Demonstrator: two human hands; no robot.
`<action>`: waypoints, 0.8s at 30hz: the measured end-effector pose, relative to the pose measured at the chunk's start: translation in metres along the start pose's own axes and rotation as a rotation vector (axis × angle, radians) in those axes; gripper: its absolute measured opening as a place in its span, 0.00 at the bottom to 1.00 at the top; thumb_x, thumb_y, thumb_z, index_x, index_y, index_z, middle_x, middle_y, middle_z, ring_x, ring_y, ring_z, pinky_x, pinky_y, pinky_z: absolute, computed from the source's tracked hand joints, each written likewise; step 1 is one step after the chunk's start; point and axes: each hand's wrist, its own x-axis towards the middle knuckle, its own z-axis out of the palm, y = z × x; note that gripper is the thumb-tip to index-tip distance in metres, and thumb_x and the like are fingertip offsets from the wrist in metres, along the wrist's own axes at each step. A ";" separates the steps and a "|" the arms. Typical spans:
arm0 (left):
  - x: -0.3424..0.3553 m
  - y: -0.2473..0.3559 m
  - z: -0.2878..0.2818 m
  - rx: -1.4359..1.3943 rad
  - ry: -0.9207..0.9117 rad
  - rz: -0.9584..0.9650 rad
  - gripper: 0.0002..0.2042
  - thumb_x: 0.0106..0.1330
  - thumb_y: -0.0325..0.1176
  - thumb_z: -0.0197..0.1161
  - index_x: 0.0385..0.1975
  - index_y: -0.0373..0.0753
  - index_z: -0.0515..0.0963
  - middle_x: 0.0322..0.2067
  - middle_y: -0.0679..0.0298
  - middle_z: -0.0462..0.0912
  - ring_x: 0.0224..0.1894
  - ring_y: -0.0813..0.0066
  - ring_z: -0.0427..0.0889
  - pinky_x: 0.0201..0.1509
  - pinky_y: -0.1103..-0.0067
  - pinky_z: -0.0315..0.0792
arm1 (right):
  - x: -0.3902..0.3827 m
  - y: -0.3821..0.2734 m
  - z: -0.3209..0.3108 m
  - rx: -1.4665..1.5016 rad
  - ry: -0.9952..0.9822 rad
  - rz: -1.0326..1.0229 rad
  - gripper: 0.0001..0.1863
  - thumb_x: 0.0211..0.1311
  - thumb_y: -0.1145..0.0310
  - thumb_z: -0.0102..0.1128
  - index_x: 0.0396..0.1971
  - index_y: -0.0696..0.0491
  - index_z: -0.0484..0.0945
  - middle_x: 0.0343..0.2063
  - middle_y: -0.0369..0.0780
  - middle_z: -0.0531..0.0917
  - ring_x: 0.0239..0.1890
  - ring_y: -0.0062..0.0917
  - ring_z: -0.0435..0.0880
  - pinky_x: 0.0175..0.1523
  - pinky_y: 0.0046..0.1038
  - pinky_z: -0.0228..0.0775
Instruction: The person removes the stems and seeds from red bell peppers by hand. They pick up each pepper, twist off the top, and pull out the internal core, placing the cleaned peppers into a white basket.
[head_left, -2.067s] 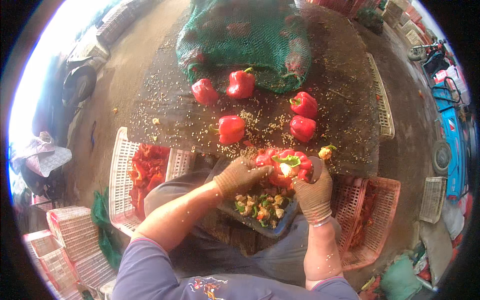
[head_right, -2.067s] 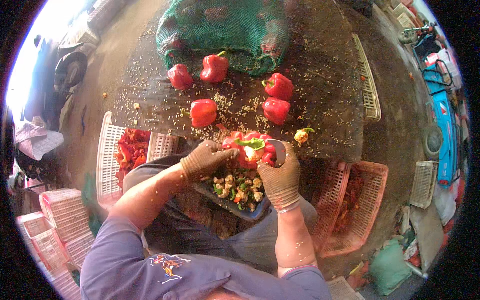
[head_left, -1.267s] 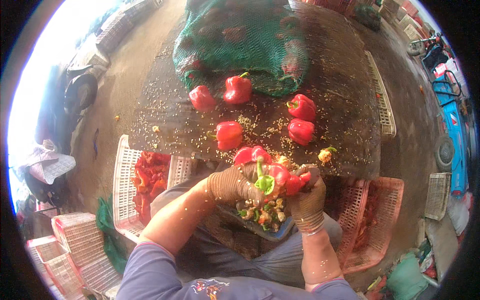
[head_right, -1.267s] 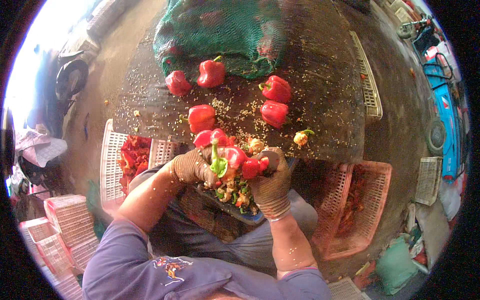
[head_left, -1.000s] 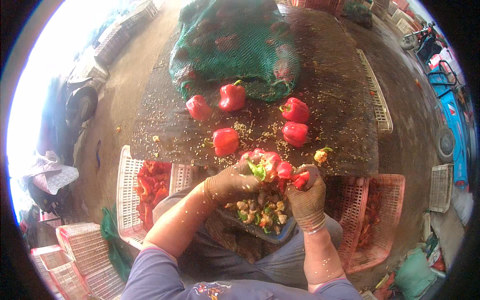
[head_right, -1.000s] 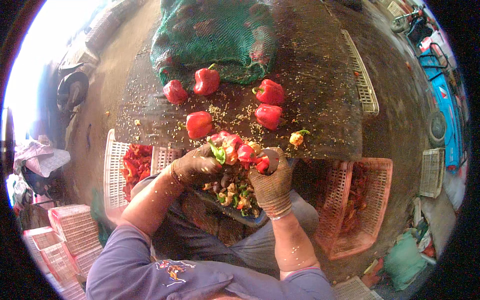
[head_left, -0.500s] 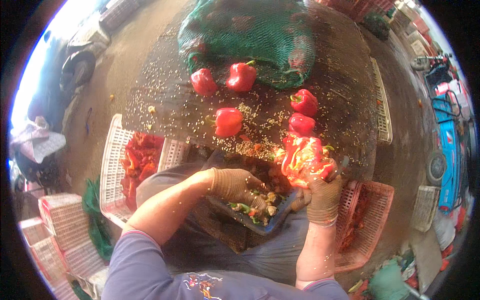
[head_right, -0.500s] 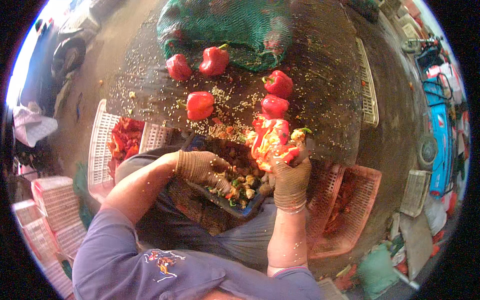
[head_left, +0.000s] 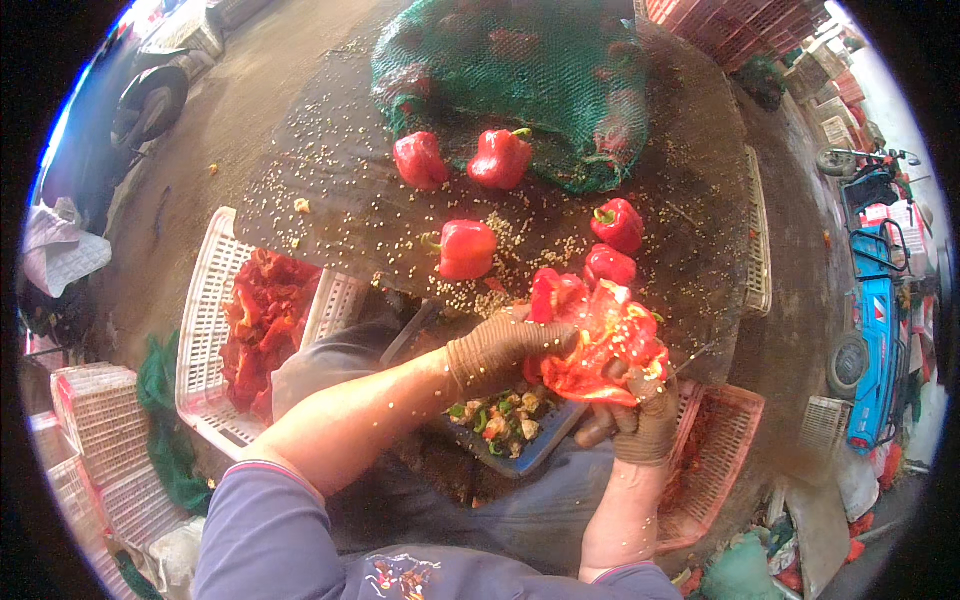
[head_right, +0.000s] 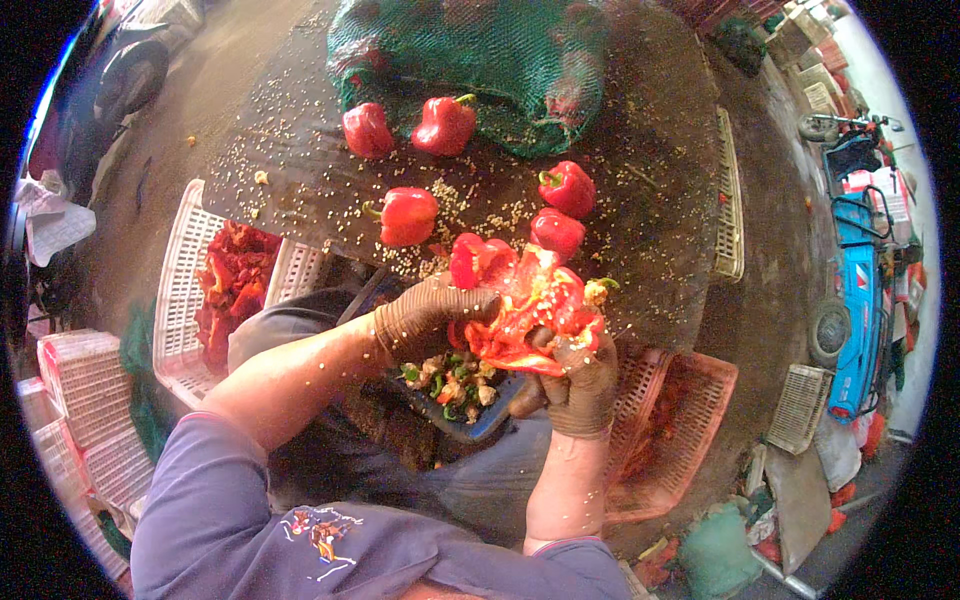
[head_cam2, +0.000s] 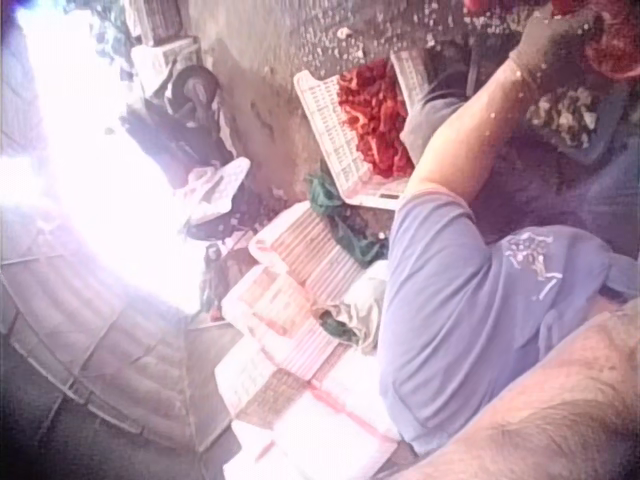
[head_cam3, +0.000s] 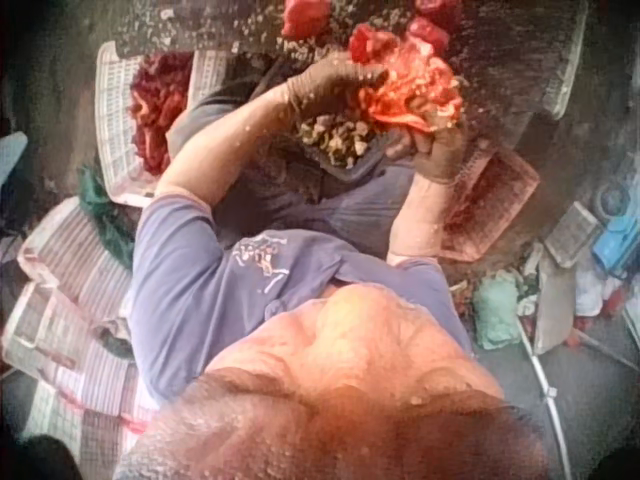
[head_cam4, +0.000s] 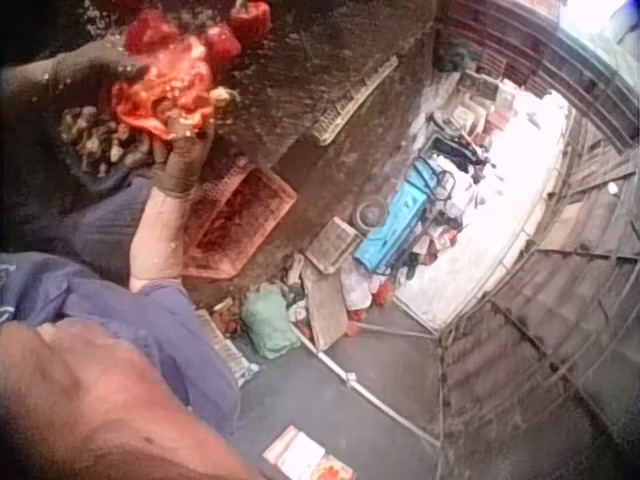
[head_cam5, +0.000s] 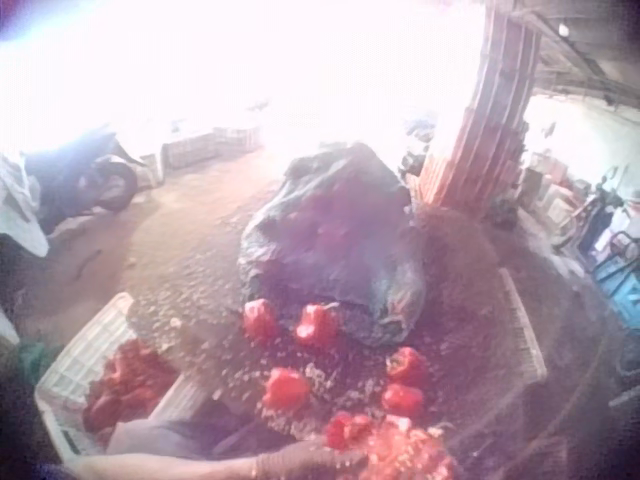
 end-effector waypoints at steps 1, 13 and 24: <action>0.001 0.002 -0.004 0.080 0.106 0.012 0.29 0.65 0.37 0.72 0.63 0.36 0.69 0.56 0.58 0.81 0.57 0.64 0.82 0.64 0.68 0.76 | 0.002 0.001 0.002 -0.025 -0.009 0.016 0.20 0.61 0.67 0.67 0.49 0.60 0.74 0.29 0.43 0.83 0.14 0.25 0.77 0.15 0.25 0.73; -0.032 0.052 0.021 -0.086 0.092 0.334 0.29 0.70 0.42 0.65 0.65 0.34 0.67 0.60 0.52 0.78 0.61 0.58 0.80 0.69 0.60 0.72 | 0.002 0.021 0.013 0.138 -0.209 -0.022 0.22 0.65 0.68 0.66 0.56 0.55 0.73 0.13 0.30 0.68 0.08 0.15 0.62 0.15 0.24 0.65; -0.214 0.153 -0.029 0.459 0.680 1.119 0.18 0.73 0.36 0.63 0.58 0.37 0.74 0.51 0.60 0.82 0.51 0.66 0.83 0.57 0.67 0.78 | -0.012 0.018 0.020 -0.040 -0.194 -0.003 0.12 0.68 0.72 0.64 0.48 0.56 0.76 0.26 0.37 0.83 0.11 0.15 0.68 0.17 0.22 0.68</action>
